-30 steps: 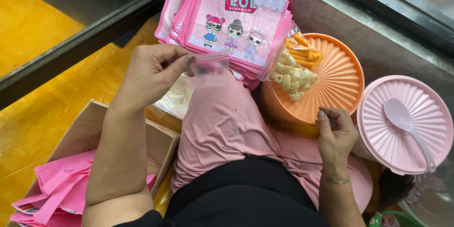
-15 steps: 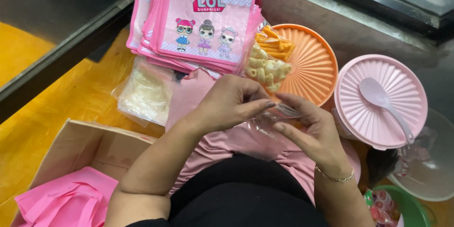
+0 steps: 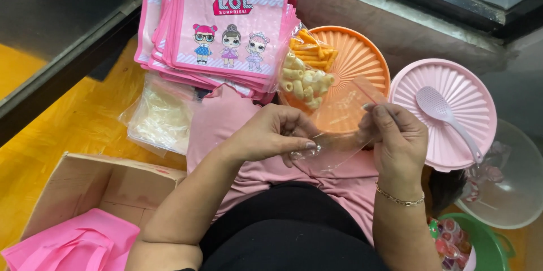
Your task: Filling small plastic bags with snacks using a scoop and placing them into larger pink gift bags.
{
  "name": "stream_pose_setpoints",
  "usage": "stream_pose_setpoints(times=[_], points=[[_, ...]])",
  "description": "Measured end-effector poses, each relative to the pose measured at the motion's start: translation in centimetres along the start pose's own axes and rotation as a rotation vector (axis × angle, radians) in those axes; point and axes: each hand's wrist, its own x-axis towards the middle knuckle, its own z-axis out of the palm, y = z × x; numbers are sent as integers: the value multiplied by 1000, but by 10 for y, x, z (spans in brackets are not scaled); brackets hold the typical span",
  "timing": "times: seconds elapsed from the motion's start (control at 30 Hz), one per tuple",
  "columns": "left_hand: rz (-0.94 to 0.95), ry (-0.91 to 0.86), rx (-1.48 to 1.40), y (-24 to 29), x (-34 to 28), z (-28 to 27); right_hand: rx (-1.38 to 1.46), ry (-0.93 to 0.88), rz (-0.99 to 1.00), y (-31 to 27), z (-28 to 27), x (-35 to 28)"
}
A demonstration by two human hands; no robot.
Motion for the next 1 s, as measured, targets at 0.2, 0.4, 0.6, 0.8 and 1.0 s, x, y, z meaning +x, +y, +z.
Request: stream_pose_setpoints(times=[0.2, 0.4, 0.6, 0.8, 1.0], points=[[-17, -32, 100, -11, -9, -19, 24, -2, 26, -8, 21, -2], [-14, 53, 325, 19, -34, -43, -33, -64, 64, -3, 33, -1], [71, 166, 221, -7, -30, -60, -91, -265, 148, 9, 75, -10], [125, 460, 722, 36, -62, -107, -214, -336, 89, 5, 76, -10], [-281, 819, 1462, -2, -111, -248, -282, -319, 112, 7, 65, -11]])
